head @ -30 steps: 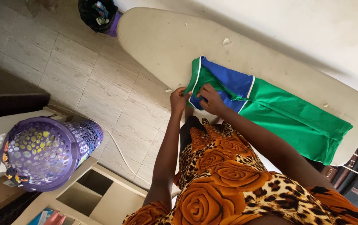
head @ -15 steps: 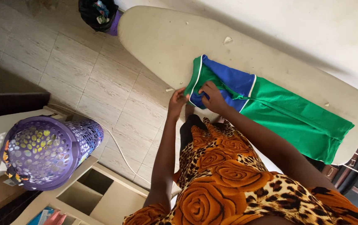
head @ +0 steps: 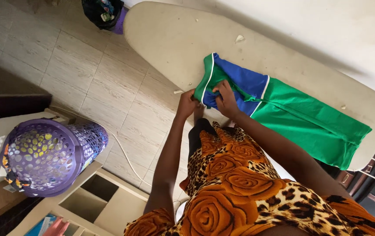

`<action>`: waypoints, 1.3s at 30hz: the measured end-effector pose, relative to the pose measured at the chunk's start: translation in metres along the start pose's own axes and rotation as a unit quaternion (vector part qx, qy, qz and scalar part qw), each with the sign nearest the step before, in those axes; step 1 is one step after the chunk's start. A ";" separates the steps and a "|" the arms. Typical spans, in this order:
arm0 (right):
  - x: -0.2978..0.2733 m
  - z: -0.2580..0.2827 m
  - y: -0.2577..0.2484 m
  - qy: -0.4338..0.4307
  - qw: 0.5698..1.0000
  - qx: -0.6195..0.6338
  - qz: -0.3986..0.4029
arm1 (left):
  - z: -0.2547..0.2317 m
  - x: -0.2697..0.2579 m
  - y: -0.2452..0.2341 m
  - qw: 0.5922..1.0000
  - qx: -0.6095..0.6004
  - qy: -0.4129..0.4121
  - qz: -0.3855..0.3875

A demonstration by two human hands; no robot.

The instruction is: Folding a green and blue polo shirt on an ironing board after buttoning it.

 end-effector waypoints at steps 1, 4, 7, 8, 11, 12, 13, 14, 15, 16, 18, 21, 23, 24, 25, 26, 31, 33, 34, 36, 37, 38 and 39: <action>-0.001 0.001 0.000 -0.010 1.000 -0.011 -0.008 | -0.006 0.002 0.001 1.000 0.024 0.006 0.014; -0.004 -0.009 0.003 -0.009 1.000 -0.007 -0.013 | -0.041 0.003 0.005 0.990 0.106 0.082 0.034; -0.005 -0.006 0.000 -0.017 0.999 -0.023 -0.014 | -0.074 0.001 0.015 0.978 0.135 0.158 0.031; -0.006 -0.005 -0.002 -0.016 0.999 -0.023 -0.016 | -0.073 0.000 0.018 0.978 0.134 0.158 0.034; -0.009 0.002 -0.006 -0.043 0.999 -0.015 -0.029 | -0.059 -0.004 0.023 0.974 0.123 0.192 0.005; -0.008 0.001 -0.006 -0.032 0.999 -0.022 -0.019 | -0.041 -0.004 0.022 0.983 0.074 0.165 -0.022; -0.008 0.000 -0.005 -0.022 0.999 -0.029 -0.007 | -0.021 -0.005 0.022 0.989 0.025 0.137 -0.049; -0.008 -0.002 -0.004 -0.022 0.999 -0.028 -0.008 | -0.027 -0.005 0.023 0.989 0.025 0.137 -0.049; -0.007 -0.003 -0.002 -0.027 0.999 -0.038 -0.007 | -0.028 -0.005 0.022 0.992 -0.015 0.101 -0.076; -0.007 -0.003 -0.001 -0.031 0.998 -0.048 -0.005 | -0.029 -0.005 0.022 0.991 -0.054 0.065 -0.102; -0.006 -0.001 -0.001 -0.038 0.998 -0.043 -0.013 | -0.038 -0.011 0.024 0.989 -0.020 0.053 -0.136; -0.008 0.004 -0.002 -0.039 0.999 -0.028 -0.014 | -0.030 -0.024 0.019 0.980 0.020 0.004 -0.196; -0.008 0.003 -0.002 -0.035 0.999 -0.020 -0.009 | -0.015 -0.030 0.016 0.974 0.024 -0.030 -0.222; -0.006 -0.003 0.001 -0.006 1.000 -0.024 0.003 | -0.002 -0.031 0.019 0.976 -0.025 -0.075 -0.204; -0.007 -0.009 0.003 0.025 0.999 -0.029 0.016 | 0.011 -0.034 0.024 0.972 -0.074 -0.121 -0.185; -0.008 -0.009 0.003 0.025 0.999 -0.028 0.017 | 0.023 -0.036 0.024 0.972 -0.074 -0.121 -0.185; -0.011 -0.007 0.004 -0.029 0.999 -0.041 -0.010 | 0.050 -0.021 0.039 0.948 -0.278 -0.107 -0.112; -0.011 -0.002 0.002 -0.039 0.999 -0.034 -0.015 | 0.041 -0.020 0.039 0.937 -0.312 -0.106 -0.115; -0.012 0.001 0.000 -0.049 0.998 -0.029 -0.021 | 0.036 -0.019 0.040 0.926 -0.345 -0.104 -0.117; -0.012 0.000 0.002 -0.054 0.998 -0.031 -0.023 | 0.011 -0.014 0.041 0.911 -0.364 -0.120 -0.151; -0.012 0.000 0.002 -0.059 0.997 -0.033 -0.023 | 0.000 -0.012 0.041 0.894 -0.384 -0.135 -0.186; -0.012 -0.002 0.004 -0.059 0.997 -0.033 -0.024 | 0.013 -0.011 0.039 0.895 -0.383 -0.135 -0.185; -0.013 -0.003 0.007 -0.059 0.997 -0.045 -0.020 | 0.027 -0.012 0.034 0.889 -0.382 -0.135 -0.212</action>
Point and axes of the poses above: each hand's wrist, its own x-axis towards the middle knuckle, its own y-axis out of the palm, z = x × y, the point moved 6 cm from there along x, towards the middle knuckle, and after that the axes turned 15 degrees about y, right-handed, at the moved point
